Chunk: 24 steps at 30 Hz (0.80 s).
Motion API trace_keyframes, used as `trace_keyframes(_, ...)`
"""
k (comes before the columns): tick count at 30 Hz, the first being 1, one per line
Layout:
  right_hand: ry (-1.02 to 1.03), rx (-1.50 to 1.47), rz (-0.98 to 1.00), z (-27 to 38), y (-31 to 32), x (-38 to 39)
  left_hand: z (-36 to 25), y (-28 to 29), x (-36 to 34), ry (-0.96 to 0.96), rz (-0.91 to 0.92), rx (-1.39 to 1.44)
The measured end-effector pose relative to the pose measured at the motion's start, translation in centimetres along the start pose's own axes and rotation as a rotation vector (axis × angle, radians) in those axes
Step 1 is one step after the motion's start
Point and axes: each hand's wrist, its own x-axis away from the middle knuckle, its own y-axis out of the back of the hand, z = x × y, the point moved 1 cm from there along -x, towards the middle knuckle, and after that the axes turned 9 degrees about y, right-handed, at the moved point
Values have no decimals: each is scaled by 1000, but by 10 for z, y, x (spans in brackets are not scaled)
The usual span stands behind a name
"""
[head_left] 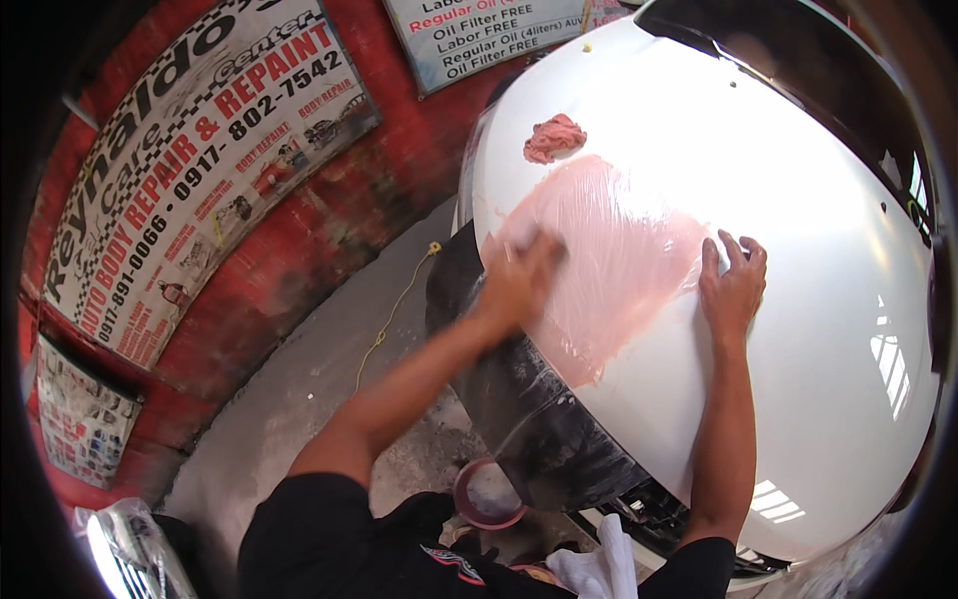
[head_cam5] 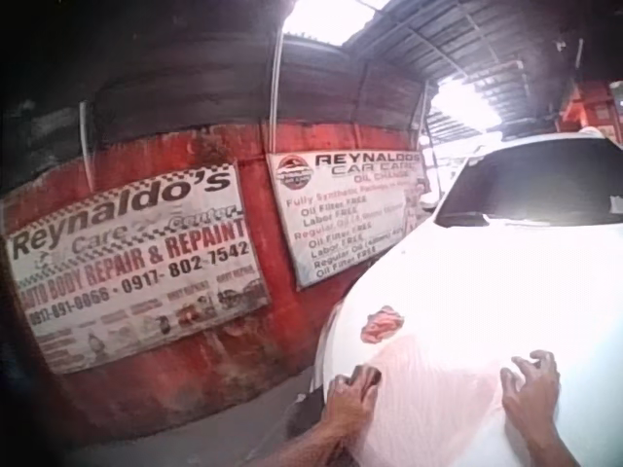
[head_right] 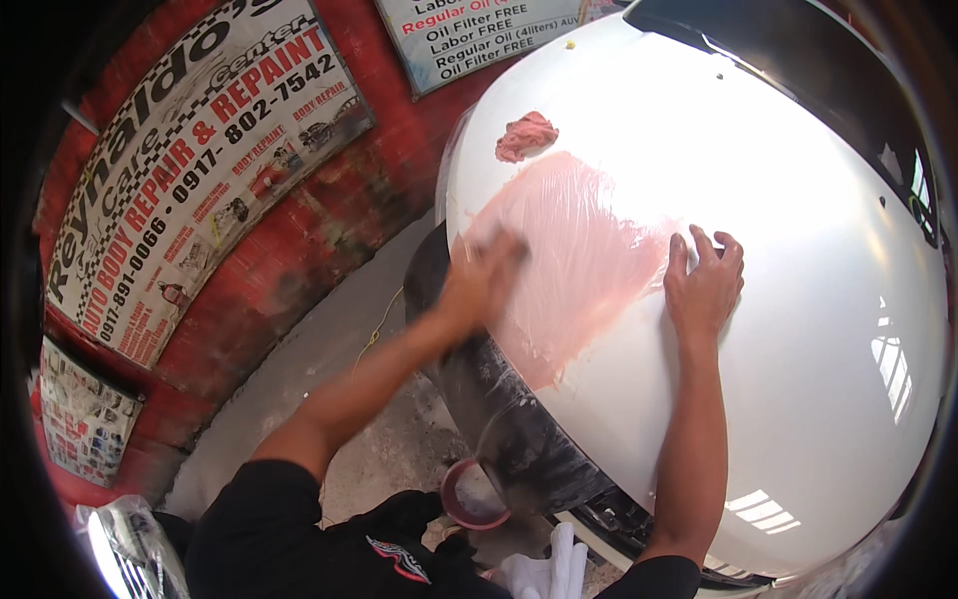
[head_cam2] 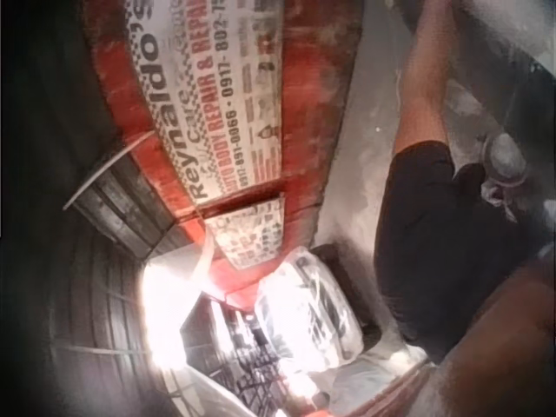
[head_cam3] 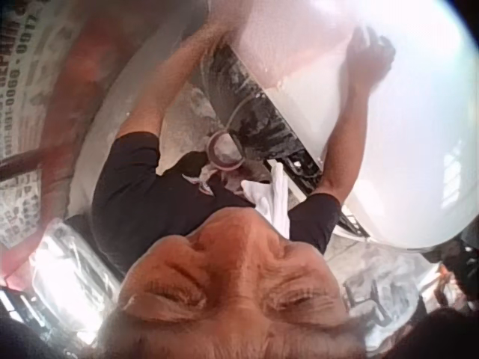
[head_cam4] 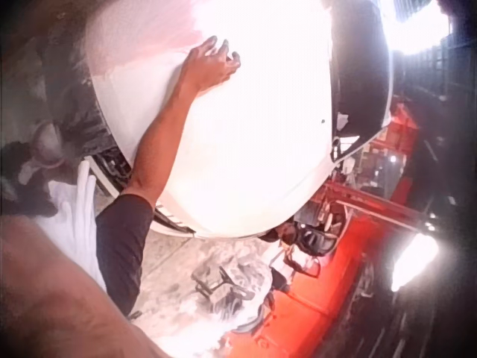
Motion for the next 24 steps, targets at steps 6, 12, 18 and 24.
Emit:
trace_keyframes(6, 7, -24, -25, -5, -5, 6, 3, -8, -8, -103, -70, -102)
trace_keyframes(12, -8, -47, -5, 10, -3, 4, -3, -10, -81, -120, 39, -110)
trace_keyframes(18, -23, -11, 6, -6, -3, 6, -52, -28, -60, -199, 80, 83)
trace_keyframes(24, -34, -32, 24, 7, 2, 0, -56, -27, -95, -273, 101, 8)
